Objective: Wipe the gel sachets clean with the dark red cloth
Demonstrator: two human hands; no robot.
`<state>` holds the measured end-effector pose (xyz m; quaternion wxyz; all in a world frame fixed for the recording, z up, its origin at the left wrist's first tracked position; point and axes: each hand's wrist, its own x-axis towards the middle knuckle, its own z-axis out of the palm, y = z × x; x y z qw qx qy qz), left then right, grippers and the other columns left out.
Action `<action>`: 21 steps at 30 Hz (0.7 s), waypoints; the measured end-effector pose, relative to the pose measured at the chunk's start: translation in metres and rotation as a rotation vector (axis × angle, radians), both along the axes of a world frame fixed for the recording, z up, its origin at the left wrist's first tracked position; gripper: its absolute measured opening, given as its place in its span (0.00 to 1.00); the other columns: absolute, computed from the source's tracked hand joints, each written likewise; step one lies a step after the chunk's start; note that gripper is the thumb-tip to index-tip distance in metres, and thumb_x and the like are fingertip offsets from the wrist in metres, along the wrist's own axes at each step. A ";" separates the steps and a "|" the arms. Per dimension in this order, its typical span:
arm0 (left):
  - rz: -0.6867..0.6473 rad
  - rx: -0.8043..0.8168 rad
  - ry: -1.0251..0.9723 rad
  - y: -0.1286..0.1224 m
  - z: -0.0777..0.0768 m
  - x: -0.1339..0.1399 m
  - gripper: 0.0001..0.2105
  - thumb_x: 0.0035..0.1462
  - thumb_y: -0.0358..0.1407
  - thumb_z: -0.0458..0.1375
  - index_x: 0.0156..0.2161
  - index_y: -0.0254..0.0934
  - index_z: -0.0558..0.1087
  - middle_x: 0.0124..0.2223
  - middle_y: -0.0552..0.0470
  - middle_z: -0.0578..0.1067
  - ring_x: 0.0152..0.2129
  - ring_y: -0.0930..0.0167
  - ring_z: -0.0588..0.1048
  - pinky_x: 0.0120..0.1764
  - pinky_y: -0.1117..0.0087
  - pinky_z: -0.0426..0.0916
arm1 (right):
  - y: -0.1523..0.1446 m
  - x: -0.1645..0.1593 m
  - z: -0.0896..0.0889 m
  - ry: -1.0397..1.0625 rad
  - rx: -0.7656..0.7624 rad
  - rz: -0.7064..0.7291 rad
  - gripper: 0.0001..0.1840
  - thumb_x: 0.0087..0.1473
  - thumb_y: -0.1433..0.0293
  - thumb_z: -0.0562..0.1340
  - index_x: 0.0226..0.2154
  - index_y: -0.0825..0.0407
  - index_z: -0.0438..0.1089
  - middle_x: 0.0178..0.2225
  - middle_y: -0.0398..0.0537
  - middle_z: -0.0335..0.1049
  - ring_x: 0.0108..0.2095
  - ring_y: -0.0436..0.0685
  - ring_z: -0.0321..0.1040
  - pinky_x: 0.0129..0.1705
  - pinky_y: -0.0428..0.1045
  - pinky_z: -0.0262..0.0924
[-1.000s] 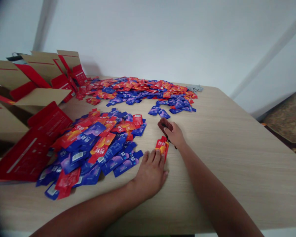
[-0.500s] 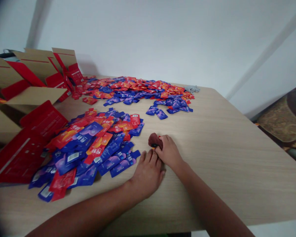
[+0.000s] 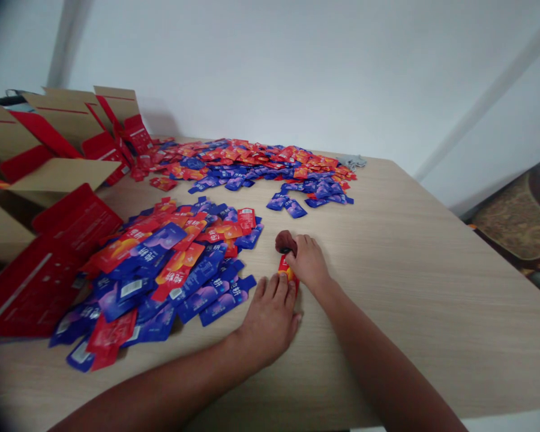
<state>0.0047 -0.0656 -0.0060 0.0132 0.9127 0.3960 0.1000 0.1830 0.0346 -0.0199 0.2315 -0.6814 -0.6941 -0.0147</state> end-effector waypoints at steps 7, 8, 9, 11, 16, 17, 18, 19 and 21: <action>0.003 -0.015 0.012 0.001 0.001 -0.001 0.32 0.71 0.50 0.51 0.71 0.30 0.64 0.70 0.31 0.65 0.67 0.48 0.60 0.67 0.41 0.53 | 0.009 0.006 -0.006 0.162 0.044 -0.031 0.08 0.57 0.67 0.63 0.41 0.50 0.69 0.40 0.51 0.73 0.43 0.63 0.69 0.47 0.55 0.64; 0.000 -0.020 0.016 0.001 0.001 -0.002 0.32 0.71 0.50 0.51 0.71 0.31 0.64 0.70 0.31 0.65 0.67 0.48 0.60 0.67 0.41 0.53 | 0.009 0.007 -0.007 0.216 0.048 -0.038 0.10 0.57 0.66 0.64 0.42 0.50 0.70 0.40 0.51 0.74 0.42 0.63 0.70 0.46 0.55 0.64; -0.004 -0.022 0.018 0.001 0.001 -0.002 0.32 0.71 0.50 0.51 0.71 0.31 0.64 0.70 0.32 0.65 0.67 0.48 0.60 0.67 0.42 0.53 | 0.009 0.009 -0.007 0.275 0.052 -0.044 0.12 0.56 0.65 0.64 0.43 0.50 0.71 0.41 0.50 0.74 0.41 0.62 0.70 0.45 0.55 0.65; -0.006 -0.017 0.017 0.001 0.002 -0.003 0.32 0.71 0.50 0.50 0.71 0.31 0.64 0.70 0.32 0.65 0.67 0.49 0.60 0.67 0.42 0.53 | 0.005 0.011 -0.005 0.390 0.070 -0.058 0.15 0.56 0.63 0.64 0.46 0.50 0.72 0.41 0.50 0.76 0.40 0.62 0.72 0.44 0.54 0.66; -0.002 -0.011 0.002 0.000 0.003 -0.005 0.31 0.72 0.49 0.48 0.70 0.29 0.64 0.71 0.32 0.64 0.67 0.49 0.60 0.67 0.42 0.52 | -0.016 0.018 0.020 0.542 0.038 0.062 0.17 0.55 0.64 0.65 0.48 0.49 0.72 0.42 0.47 0.77 0.40 0.60 0.74 0.43 0.54 0.68; -0.001 -0.015 -0.001 0.000 0.003 -0.005 0.32 0.72 0.50 0.48 0.71 0.29 0.63 0.71 0.31 0.63 0.68 0.49 0.60 0.68 0.42 0.52 | -0.021 0.018 0.027 0.532 -0.011 0.138 0.17 0.55 0.65 0.65 0.48 0.48 0.72 0.41 0.46 0.77 0.40 0.60 0.74 0.43 0.53 0.68; -0.001 -0.018 -0.005 0.001 0.003 -0.005 0.32 0.72 0.50 0.48 0.71 0.29 0.63 0.72 0.31 0.63 0.68 0.49 0.60 0.68 0.42 0.52 | -0.025 0.017 0.032 0.501 -0.066 0.210 0.17 0.53 0.66 0.66 0.47 0.48 0.72 0.41 0.45 0.77 0.39 0.59 0.74 0.43 0.53 0.67; -0.003 -0.021 -0.010 0.001 0.003 -0.006 0.32 0.72 0.50 0.48 0.72 0.30 0.62 0.72 0.32 0.63 0.68 0.49 0.59 0.68 0.42 0.51 | -0.028 0.015 0.036 0.467 -0.113 0.261 0.17 0.53 0.67 0.66 0.46 0.47 0.73 0.41 0.45 0.78 0.39 0.59 0.73 0.43 0.52 0.67; -0.006 -0.030 -0.017 0.002 0.004 -0.006 0.32 0.72 0.50 0.49 0.71 0.31 0.62 0.71 0.32 0.63 0.68 0.49 0.59 0.69 0.42 0.51 | -0.031 0.010 0.039 0.399 -0.175 0.335 0.17 0.52 0.68 0.66 0.47 0.48 0.72 0.42 0.46 0.77 0.41 0.59 0.73 0.44 0.52 0.66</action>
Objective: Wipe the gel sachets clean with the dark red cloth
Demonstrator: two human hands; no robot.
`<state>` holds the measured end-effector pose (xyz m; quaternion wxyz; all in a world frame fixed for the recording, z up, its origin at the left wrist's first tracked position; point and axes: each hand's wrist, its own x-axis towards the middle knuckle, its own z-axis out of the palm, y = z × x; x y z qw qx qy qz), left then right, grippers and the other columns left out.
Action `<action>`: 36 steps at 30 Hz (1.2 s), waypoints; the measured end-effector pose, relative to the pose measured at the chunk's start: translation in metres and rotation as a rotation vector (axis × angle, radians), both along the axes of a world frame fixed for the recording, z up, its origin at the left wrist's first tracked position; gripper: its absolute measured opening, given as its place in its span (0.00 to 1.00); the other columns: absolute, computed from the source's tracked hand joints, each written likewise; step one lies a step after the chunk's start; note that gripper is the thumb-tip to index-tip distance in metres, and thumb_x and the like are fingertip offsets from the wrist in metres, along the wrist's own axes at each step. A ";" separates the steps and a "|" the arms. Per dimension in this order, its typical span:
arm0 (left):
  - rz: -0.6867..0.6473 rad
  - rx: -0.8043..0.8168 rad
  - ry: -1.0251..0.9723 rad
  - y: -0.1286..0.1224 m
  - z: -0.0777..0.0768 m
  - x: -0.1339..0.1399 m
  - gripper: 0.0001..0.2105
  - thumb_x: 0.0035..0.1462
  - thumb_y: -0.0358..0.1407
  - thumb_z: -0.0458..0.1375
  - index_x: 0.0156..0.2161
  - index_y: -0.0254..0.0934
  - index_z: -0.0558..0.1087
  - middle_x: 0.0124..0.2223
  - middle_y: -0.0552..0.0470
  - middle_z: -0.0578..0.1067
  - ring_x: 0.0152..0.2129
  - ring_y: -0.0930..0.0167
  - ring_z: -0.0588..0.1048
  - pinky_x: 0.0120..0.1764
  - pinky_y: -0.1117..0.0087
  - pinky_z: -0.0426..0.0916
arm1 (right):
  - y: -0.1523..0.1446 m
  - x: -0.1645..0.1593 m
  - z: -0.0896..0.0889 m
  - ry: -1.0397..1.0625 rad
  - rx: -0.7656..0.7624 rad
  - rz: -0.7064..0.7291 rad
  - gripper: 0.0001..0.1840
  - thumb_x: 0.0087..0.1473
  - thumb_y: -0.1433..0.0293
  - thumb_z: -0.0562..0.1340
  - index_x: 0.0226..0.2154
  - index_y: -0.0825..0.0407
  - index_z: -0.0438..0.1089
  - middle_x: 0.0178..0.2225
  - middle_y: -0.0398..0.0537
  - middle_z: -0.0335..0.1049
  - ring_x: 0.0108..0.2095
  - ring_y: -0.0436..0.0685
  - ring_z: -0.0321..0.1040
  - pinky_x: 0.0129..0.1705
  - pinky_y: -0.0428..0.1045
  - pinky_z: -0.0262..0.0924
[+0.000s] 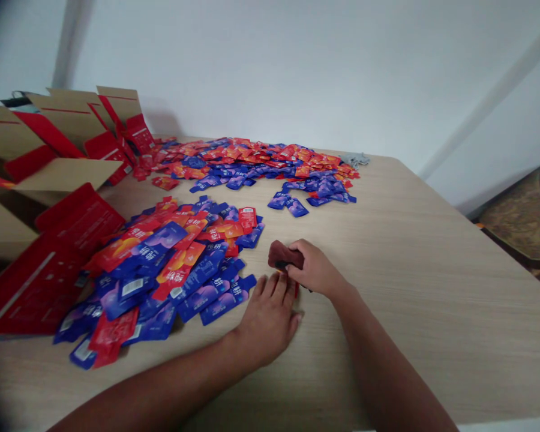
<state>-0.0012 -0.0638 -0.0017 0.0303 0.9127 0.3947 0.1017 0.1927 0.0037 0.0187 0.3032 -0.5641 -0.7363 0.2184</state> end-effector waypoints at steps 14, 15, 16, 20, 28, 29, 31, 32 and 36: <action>0.014 -0.030 0.001 0.001 -0.002 0.001 0.33 0.72 0.51 0.48 0.72 0.31 0.61 0.72 0.33 0.62 0.68 0.50 0.60 0.69 0.44 0.51 | 0.034 -0.001 -0.033 -0.131 0.026 -0.230 0.15 0.53 0.68 0.66 0.44 0.50 0.70 0.39 0.47 0.75 0.38 0.59 0.70 0.39 0.51 0.62; 0.012 -0.031 0.002 0.001 -0.002 0.001 0.32 0.72 0.51 0.48 0.72 0.31 0.61 0.72 0.33 0.62 0.68 0.50 0.60 0.69 0.44 0.52 | 0.037 0.000 -0.035 -0.138 0.038 -0.249 0.14 0.53 0.68 0.66 0.44 0.49 0.70 0.39 0.47 0.75 0.38 0.59 0.70 0.39 0.51 0.62; 0.011 -0.033 0.003 0.001 -0.002 0.001 0.32 0.72 0.51 0.48 0.72 0.31 0.61 0.72 0.33 0.62 0.68 0.50 0.60 0.69 0.44 0.52 | 0.040 0.001 -0.037 -0.143 0.051 -0.268 0.14 0.54 0.68 0.66 0.44 0.49 0.70 0.39 0.47 0.75 0.38 0.59 0.70 0.40 0.51 0.62; 0.006 -0.038 0.001 0.001 -0.001 0.000 0.32 0.72 0.51 0.48 0.71 0.30 0.63 0.72 0.32 0.63 0.68 0.49 0.60 0.69 0.43 0.51 | 0.048 0.002 -0.044 -0.152 0.089 -0.371 0.13 0.55 0.67 0.65 0.44 0.50 0.70 0.40 0.50 0.75 0.40 0.60 0.71 0.42 0.52 0.63; 0.000 -0.040 0.012 0.002 0.001 -0.001 0.32 0.72 0.51 0.48 0.71 0.30 0.62 0.73 0.32 0.61 0.68 0.49 0.60 0.69 0.43 0.52 | 0.019 0.007 -0.022 0.090 0.167 -0.274 0.20 0.55 0.65 0.66 0.51 0.49 0.70 0.45 0.50 0.76 0.43 0.61 0.73 0.47 0.55 0.67; -0.001 -0.040 0.010 0.002 0.001 -0.001 0.32 0.72 0.51 0.48 0.71 0.30 0.62 0.72 0.32 0.61 0.68 0.49 0.60 0.69 0.43 0.52 | 0.014 0.008 -0.018 0.100 0.137 -0.203 0.20 0.55 0.66 0.66 0.50 0.49 0.70 0.44 0.48 0.76 0.42 0.60 0.73 0.46 0.54 0.67; -0.001 -0.037 0.006 0.002 0.002 -0.001 0.33 0.72 0.51 0.49 0.71 0.30 0.62 0.72 0.32 0.62 0.68 0.48 0.59 0.69 0.43 0.52 | 0.007 0.007 -0.012 0.056 0.069 -0.058 0.18 0.54 0.67 0.67 0.49 0.48 0.71 0.42 0.46 0.76 0.40 0.59 0.73 0.44 0.53 0.66; 0.002 -0.036 0.004 0.002 0.002 -0.001 0.32 0.71 0.51 0.49 0.71 0.31 0.62 0.72 0.33 0.62 0.69 0.48 0.59 0.69 0.43 0.52 | 0.005 0.005 -0.010 0.024 0.050 -0.008 0.18 0.53 0.68 0.67 0.48 0.48 0.71 0.42 0.46 0.76 0.40 0.59 0.72 0.44 0.53 0.65; 0.002 -0.042 0.001 0.002 0.002 -0.001 0.32 0.71 0.50 0.49 0.71 0.31 0.63 0.71 0.34 0.63 0.69 0.49 0.59 0.70 0.43 0.51 | 0.007 -0.005 -0.015 -0.070 0.065 0.005 0.15 0.51 0.70 0.67 0.43 0.49 0.71 0.40 0.46 0.75 0.40 0.59 0.71 0.42 0.52 0.62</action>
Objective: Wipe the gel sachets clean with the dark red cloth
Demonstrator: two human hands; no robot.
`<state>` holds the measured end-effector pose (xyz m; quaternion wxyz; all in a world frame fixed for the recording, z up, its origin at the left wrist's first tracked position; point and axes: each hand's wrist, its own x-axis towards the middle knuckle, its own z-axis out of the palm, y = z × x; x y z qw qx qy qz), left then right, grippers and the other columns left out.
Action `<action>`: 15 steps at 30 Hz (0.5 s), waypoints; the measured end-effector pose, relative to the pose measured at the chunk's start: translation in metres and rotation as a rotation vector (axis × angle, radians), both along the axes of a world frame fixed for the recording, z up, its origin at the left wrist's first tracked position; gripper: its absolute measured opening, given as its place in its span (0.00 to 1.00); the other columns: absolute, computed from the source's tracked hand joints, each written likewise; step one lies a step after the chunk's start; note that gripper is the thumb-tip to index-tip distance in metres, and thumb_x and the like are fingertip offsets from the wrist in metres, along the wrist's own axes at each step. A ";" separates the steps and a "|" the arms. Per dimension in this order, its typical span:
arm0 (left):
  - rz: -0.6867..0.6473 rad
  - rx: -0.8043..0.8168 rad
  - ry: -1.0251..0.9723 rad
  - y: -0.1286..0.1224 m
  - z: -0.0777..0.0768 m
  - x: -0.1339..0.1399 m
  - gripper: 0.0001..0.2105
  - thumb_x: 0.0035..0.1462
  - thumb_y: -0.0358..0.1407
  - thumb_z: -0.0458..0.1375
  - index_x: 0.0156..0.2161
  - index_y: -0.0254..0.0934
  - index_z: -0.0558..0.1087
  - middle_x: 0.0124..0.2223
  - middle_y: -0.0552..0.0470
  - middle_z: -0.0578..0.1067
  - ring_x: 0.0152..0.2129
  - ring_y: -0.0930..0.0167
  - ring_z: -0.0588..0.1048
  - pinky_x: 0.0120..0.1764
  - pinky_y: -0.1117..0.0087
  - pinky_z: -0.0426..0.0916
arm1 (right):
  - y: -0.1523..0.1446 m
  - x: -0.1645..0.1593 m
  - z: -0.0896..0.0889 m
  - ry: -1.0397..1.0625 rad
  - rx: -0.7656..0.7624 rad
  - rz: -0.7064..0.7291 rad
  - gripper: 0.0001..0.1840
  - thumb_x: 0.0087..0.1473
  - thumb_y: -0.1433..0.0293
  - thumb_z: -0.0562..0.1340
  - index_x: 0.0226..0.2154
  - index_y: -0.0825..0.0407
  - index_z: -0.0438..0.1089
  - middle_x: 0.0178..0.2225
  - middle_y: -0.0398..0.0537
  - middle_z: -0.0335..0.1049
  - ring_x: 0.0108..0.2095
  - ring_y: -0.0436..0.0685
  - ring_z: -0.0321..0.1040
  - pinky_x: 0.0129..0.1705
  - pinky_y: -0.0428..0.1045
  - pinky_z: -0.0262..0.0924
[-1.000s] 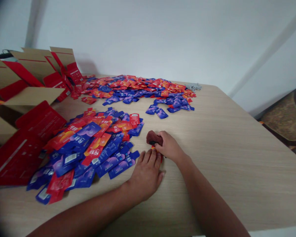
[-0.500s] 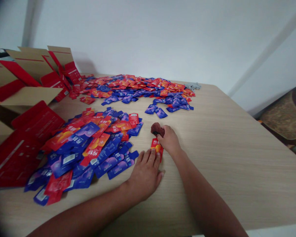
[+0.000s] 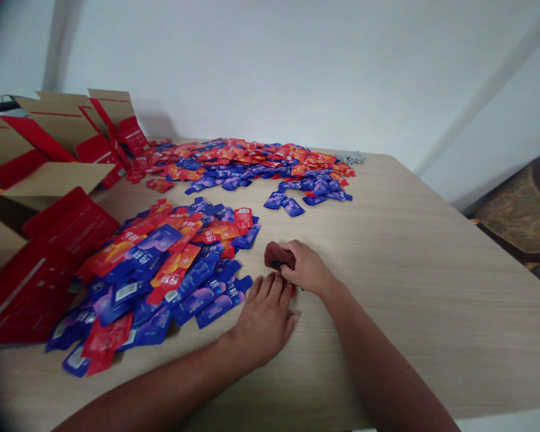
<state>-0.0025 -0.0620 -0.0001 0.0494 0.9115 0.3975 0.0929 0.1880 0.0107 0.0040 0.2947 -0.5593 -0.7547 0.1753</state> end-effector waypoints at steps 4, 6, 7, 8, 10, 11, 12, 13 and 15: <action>-0.004 -0.021 -0.004 0.001 -0.002 0.000 0.33 0.71 0.51 0.49 0.72 0.30 0.61 0.73 0.32 0.61 0.69 0.49 0.58 0.70 0.42 0.50 | 0.012 0.000 -0.012 -0.020 0.008 -0.172 0.13 0.53 0.68 0.66 0.43 0.50 0.71 0.39 0.47 0.74 0.38 0.59 0.70 0.40 0.52 0.62; -0.002 -0.036 -0.007 0.001 -0.003 0.000 0.33 0.71 0.50 0.49 0.72 0.31 0.61 0.73 0.32 0.61 0.69 0.49 0.58 0.70 0.41 0.50 | 0.018 0.003 -0.017 -0.028 0.018 -0.261 0.13 0.54 0.67 0.66 0.43 0.50 0.71 0.39 0.48 0.74 0.38 0.60 0.70 0.40 0.53 0.62; -0.003 -0.041 -0.009 0.001 -0.003 -0.001 0.32 0.71 0.50 0.49 0.72 0.31 0.61 0.73 0.32 0.61 0.69 0.49 0.58 0.70 0.41 0.50 | 0.021 0.005 -0.019 -0.032 0.027 -0.287 0.13 0.54 0.67 0.66 0.43 0.50 0.71 0.39 0.49 0.74 0.38 0.60 0.70 0.41 0.53 0.63; -0.005 -0.045 -0.011 0.001 -0.003 -0.001 0.32 0.71 0.50 0.49 0.71 0.31 0.62 0.73 0.32 0.61 0.69 0.49 0.58 0.70 0.42 0.50 | 0.023 0.007 -0.021 -0.035 0.036 -0.299 0.13 0.54 0.66 0.66 0.44 0.50 0.71 0.39 0.49 0.74 0.39 0.61 0.70 0.42 0.53 0.63; -0.006 -0.043 -0.015 0.001 -0.003 -0.002 0.32 0.71 0.50 0.50 0.71 0.31 0.62 0.72 0.33 0.62 0.69 0.49 0.58 0.70 0.42 0.50 | 0.025 0.010 -0.023 -0.031 0.052 -0.300 0.14 0.55 0.66 0.66 0.45 0.49 0.72 0.41 0.50 0.75 0.41 0.61 0.71 0.44 0.54 0.64; -0.009 -0.040 -0.017 0.001 -0.003 -0.002 0.32 0.71 0.50 0.50 0.71 0.31 0.62 0.72 0.33 0.62 0.69 0.49 0.58 0.70 0.42 0.50 | 0.025 0.010 -0.024 -0.025 0.057 -0.296 0.14 0.55 0.66 0.66 0.45 0.49 0.72 0.41 0.50 0.75 0.41 0.61 0.71 0.45 0.55 0.64; -0.011 -0.036 -0.020 0.001 -0.002 -0.003 0.32 0.71 0.50 0.50 0.71 0.31 0.61 0.72 0.33 0.62 0.69 0.49 0.58 0.70 0.43 0.50 | 0.024 0.010 -0.024 -0.017 0.060 -0.296 0.15 0.55 0.65 0.66 0.46 0.49 0.72 0.41 0.50 0.75 0.42 0.62 0.71 0.45 0.55 0.65; -0.012 -0.034 -0.024 0.001 -0.002 -0.003 0.32 0.71 0.50 0.50 0.72 0.31 0.61 0.72 0.33 0.62 0.69 0.49 0.58 0.70 0.43 0.50 | 0.023 0.010 -0.024 -0.006 0.059 -0.297 0.16 0.55 0.65 0.66 0.46 0.49 0.72 0.42 0.50 0.75 0.42 0.62 0.71 0.45 0.55 0.65; -0.012 -0.037 -0.034 0.002 -0.001 -0.004 0.33 0.71 0.50 0.50 0.72 0.31 0.61 0.73 0.34 0.62 0.69 0.49 0.59 0.70 0.43 0.50 | 0.020 0.011 -0.022 0.029 0.056 -0.305 0.16 0.55 0.64 0.66 0.46 0.49 0.72 0.42 0.50 0.76 0.41 0.62 0.72 0.45 0.55 0.65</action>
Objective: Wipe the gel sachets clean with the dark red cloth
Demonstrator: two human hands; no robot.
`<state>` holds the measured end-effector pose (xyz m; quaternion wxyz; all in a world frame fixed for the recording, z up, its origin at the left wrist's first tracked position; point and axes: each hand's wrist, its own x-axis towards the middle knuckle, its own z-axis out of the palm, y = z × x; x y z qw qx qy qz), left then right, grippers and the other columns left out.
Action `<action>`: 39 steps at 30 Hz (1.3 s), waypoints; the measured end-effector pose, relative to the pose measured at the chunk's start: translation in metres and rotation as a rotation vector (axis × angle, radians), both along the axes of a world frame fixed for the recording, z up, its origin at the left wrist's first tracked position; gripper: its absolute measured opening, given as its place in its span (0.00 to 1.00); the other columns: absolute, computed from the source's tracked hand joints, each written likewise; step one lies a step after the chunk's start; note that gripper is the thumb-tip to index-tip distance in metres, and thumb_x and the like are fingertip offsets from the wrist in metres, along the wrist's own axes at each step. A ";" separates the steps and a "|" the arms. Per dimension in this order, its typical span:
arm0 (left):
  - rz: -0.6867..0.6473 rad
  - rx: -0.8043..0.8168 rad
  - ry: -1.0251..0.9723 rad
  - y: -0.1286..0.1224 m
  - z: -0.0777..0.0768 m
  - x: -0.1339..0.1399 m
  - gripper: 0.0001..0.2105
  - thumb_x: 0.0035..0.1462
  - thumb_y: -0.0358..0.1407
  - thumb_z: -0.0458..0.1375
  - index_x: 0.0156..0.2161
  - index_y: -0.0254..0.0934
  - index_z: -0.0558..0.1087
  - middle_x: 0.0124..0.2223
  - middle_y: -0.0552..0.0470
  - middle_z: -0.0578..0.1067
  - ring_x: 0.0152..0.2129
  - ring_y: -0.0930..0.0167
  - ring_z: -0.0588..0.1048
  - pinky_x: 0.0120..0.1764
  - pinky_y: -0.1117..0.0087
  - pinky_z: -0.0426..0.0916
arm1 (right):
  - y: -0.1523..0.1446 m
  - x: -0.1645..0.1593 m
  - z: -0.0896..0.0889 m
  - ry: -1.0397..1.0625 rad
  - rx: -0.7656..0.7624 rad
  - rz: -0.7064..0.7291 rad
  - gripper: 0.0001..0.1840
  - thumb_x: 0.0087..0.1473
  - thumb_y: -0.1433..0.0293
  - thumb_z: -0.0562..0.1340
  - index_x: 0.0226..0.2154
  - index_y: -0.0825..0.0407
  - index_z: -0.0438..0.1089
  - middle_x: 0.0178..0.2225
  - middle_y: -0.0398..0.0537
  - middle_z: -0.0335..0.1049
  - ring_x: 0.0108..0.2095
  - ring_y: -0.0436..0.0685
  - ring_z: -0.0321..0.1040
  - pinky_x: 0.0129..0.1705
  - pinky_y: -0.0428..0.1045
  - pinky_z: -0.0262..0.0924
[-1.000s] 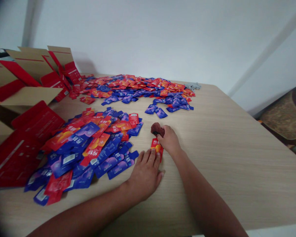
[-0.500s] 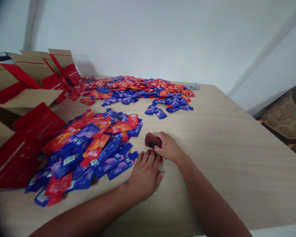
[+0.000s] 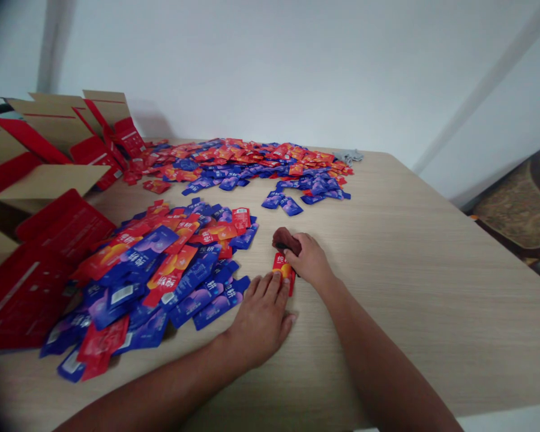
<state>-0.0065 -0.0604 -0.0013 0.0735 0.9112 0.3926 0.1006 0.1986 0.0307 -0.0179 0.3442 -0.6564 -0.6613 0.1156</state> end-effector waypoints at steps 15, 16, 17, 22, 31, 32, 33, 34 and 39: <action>-0.007 0.006 -0.009 0.002 0.004 -0.002 0.33 0.69 0.50 0.52 0.72 0.32 0.61 0.72 0.35 0.62 0.69 0.50 0.59 0.70 0.44 0.51 | -0.014 -0.010 0.019 -0.026 -0.046 0.221 0.12 0.51 0.70 0.66 0.41 0.50 0.72 0.38 0.46 0.74 0.37 0.57 0.69 0.39 0.51 0.60; -0.006 0.004 -0.008 0.002 0.004 -0.002 0.33 0.70 0.51 0.52 0.72 0.32 0.61 0.72 0.35 0.62 0.69 0.50 0.59 0.70 0.44 0.51 | -0.012 -0.009 0.016 -0.033 -0.044 0.170 0.11 0.52 0.70 0.65 0.41 0.50 0.72 0.38 0.46 0.74 0.37 0.58 0.69 0.39 0.51 0.60; -0.006 0.001 -0.007 0.001 0.003 -0.002 0.33 0.70 0.51 0.52 0.72 0.32 0.61 0.72 0.35 0.62 0.69 0.50 0.59 0.70 0.44 0.50 | -0.010 -0.009 0.014 -0.036 -0.043 0.121 0.11 0.53 0.69 0.65 0.41 0.50 0.73 0.38 0.47 0.74 0.37 0.58 0.69 0.39 0.51 0.60; -0.007 -0.011 -0.011 0.001 0.002 -0.002 0.32 0.70 0.51 0.52 0.71 0.33 0.62 0.72 0.35 0.62 0.69 0.50 0.59 0.70 0.43 0.50 | -0.005 -0.003 0.009 -0.025 -0.022 0.005 0.12 0.54 0.67 0.65 0.42 0.49 0.73 0.38 0.47 0.75 0.38 0.60 0.70 0.39 0.52 0.62; 0.001 -0.023 -0.021 0.001 0.004 -0.004 0.32 0.69 0.51 0.53 0.71 0.35 0.62 0.72 0.36 0.62 0.69 0.50 0.58 0.71 0.44 0.50 | -0.024 -0.008 0.030 0.090 -0.035 0.333 0.13 0.51 0.71 0.65 0.42 0.48 0.72 0.35 0.43 0.74 0.34 0.56 0.69 0.37 0.50 0.62; 0.004 -0.027 -0.022 0.001 0.005 -0.004 0.32 0.69 0.51 0.53 0.71 0.35 0.63 0.72 0.36 0.62 0.69 0.50 0.58 0.71 0.44 0.50 | -0.023 -0.010 0.029 0.061 -0.048 0.348 0.13 0.50 0.72 0.65 0.41 0.48 0.72 0.36 0.43 0.74 0.35 0.56 0.69 0.38 0.50 0.61; 0.005 -0.030 -0.021 0.001 0.005 -0.004 0.32 0.68 0.51 0.54 0.71 0.36 0.63 0.71 0.37 0.63 0.69 0.50 0.58 0.71 0.44 0.50 | -0.022 -0.011 0.027 0.035 -0.054 0.342 0.14 0.49 0.72 0.65 0.42 0.48 0.72 0.37 0.44 0.75 0.36 0.57 0.70 0.39 0.50 0.61; 0.005 -0.032 -0.022 0.001 0.006 -0.004 0.32 0.68 0.51 0.54 0.71 0.37 0.63 0.71 0.37 0.63 0.69 0.51 0.58 0.71 0.43 0.50 | -0.021 -0.013 0.025 0.015 -0.054 0.319 0.14 0.49 0.72 0.66 0.42 0.49 0.72 0.38 0.44 0.75 0.37 0.57 0.70 0.39 0.50 0.61; 0.000 -0.032 -0.018 0.002 0.004 -0.004 0.33 0.69 0.51 0.52 0.72 0.34 0.61 0.73 0.36 0.61 0.69 0.51 0.58 0.71 0.44 0.49 | -0.011 -0.011 0.014 -0.006 -0.070 0.111 0.13 0.53 0.68 0.66 0.43 0.50 0.73 0.38 0.47 0.76 0.36 0.58 0.70 0.38 0.51 0.60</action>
